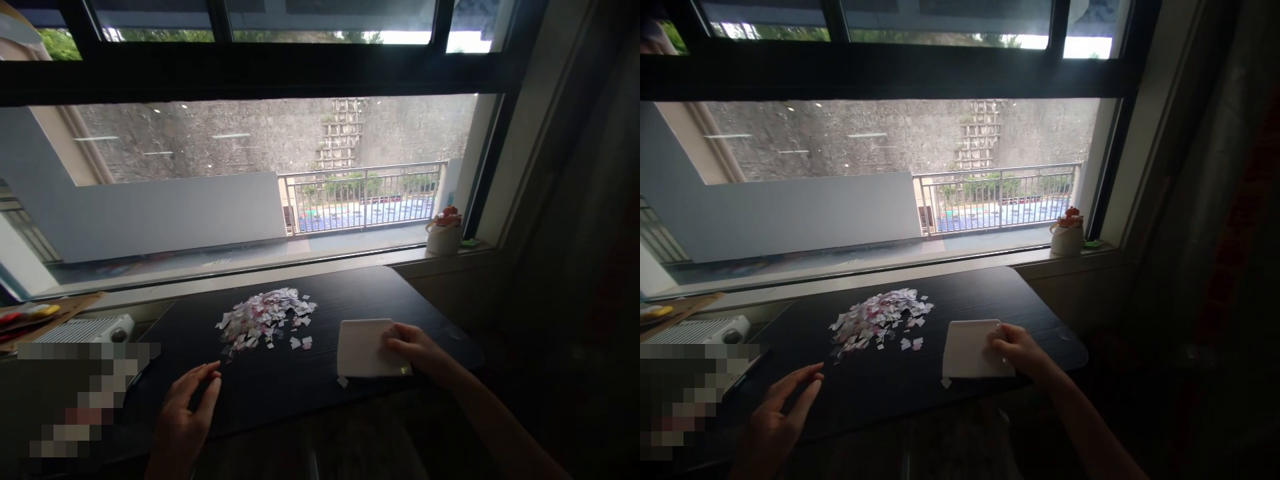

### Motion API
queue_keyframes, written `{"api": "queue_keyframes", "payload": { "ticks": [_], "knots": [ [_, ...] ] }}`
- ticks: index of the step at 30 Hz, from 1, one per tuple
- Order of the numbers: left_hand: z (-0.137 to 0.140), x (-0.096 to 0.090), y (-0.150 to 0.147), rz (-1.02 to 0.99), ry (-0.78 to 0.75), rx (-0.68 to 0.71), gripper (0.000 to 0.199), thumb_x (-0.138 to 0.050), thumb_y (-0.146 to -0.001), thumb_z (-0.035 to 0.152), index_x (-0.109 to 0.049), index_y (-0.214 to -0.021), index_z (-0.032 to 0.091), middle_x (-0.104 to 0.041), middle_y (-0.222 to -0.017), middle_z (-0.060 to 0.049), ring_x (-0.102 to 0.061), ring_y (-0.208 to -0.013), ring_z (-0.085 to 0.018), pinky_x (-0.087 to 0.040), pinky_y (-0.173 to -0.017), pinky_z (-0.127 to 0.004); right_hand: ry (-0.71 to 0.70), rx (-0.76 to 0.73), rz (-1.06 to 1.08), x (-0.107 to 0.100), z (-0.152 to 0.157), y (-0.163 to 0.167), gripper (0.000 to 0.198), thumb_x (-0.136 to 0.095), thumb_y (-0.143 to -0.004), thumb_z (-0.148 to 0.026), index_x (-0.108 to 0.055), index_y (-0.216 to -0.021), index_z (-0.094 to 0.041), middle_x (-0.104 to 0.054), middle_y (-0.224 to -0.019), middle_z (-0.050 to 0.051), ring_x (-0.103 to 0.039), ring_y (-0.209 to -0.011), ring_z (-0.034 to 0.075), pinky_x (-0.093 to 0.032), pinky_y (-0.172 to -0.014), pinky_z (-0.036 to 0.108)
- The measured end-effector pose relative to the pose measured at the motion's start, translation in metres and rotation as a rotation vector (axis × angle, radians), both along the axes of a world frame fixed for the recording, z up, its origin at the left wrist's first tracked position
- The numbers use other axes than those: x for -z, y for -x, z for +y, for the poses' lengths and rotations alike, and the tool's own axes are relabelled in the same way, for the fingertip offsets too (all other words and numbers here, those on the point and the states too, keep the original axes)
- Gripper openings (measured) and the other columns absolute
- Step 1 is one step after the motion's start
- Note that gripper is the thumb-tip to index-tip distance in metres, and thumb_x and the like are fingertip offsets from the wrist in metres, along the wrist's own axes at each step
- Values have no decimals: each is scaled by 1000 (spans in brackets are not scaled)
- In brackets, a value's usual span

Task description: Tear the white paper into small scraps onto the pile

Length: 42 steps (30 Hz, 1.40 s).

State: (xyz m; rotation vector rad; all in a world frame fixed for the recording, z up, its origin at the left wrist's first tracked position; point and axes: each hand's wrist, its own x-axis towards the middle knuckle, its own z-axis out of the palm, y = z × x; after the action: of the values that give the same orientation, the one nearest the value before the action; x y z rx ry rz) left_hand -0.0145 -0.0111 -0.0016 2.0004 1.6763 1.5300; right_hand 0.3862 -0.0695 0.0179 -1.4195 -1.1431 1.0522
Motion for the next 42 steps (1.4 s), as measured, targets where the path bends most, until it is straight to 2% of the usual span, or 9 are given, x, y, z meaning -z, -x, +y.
{"api": "queue_keyframes", "payload": {
  "ticks": [6,11,16,21,24,27,35,38,42],
  "knots": [
    [0,2,1,-1,10,21,32,-56,-70,47,-67,-87,23,-69,-93,-5,-63,-95,-26,-50,-91,-41,61,-85,96,1,-10,-1,27,-74,-58,-34,-69,-76,-16,-70,-75,3,-64,-70,20,-48,-64,30],
    [1,4,1,-9,7,16,35,-55,-70,49,-68,-87,22,-69,-92,-6,-62,-94,-26,-49,-92,-42,11,-116,119,-9,-16,-3,28,-74,-61,-36,-69,-80,-16,-71,-75,3,-65,-69,20,-49,-63,29],
    [2,5,0,-5,-9,22,34,-54,-71,48,-68,-87,21,-69,-90,-7,-62,-93,-26,-49,-91,-43,-161,48,47,-8,14,26,29,-70,-67,-42,-66,-83,-17,-70,-73,3,-66,-69,22,-50,-60,30],
    [0,4,-1,-2,-16,25,33,-55,-73,46,-68,-89,21,-69,-91,-6,-62,-93,-25,-49,-91,-43,-234,13,-41,-8,35,54,25,-65,-73,-42,-61,-77,-18,-66,-70,2,-66,-66,21,-49,-58,31],
    [-1,4,-2,11,-24,26,32,-54,-74,46,-68,-90,22,-70,-90,-6,-62,-94,-25,-48,-92,-43,-227,-18,-166,-14,28,49,19,-64,-72,-36,-61,-75,-18,-65,-69,1,-66,-66,20,-48,-56,29],
    [0,5,-3,23,-44,28,30,-54,-75,45,-68,-89,22,-70,-90,-5,-62,-94,-25,-48,-92,-43,-210,17,-254,-20,18,40,17,-61,-73,-34,-63,-76,-18,-64,-67,1,-63,-61,18,-45,-52,27],
    [1,5,-2,72,-50,29,31,-53,-76,45,-68,-90,22,-70,-90,-6,-63,-93,-25,-48,-92,-44,-183,65,-348,-29,24,53,18,-57,-71,-35,-62,-73,-17,-60,-63,0,-55,-57,15,-41,-50,25],
    [1,5,0,84,-48,38,31,-53,-77,44,-68,-91,22,-70,-91,-6,-62,-94,-25,-48,-91,-43,-144,97,-420,-34,19,49,16,-55,-70,-32,-62,-71,-17,-60,-64,0,-54,-56,15,-39,-47,24],
    [2,1,-3,137,-33,75,30,-52,-78,42,-69,-91,21,-71,-91,-7,-61,-99,-27,-47,-91,-47,-151,103,-404,-37,12,41,19,-54,-69,-33,-63,-71,-17,-58,-62,0,-52,-54,14,-38,-46,23]
  ]
}}
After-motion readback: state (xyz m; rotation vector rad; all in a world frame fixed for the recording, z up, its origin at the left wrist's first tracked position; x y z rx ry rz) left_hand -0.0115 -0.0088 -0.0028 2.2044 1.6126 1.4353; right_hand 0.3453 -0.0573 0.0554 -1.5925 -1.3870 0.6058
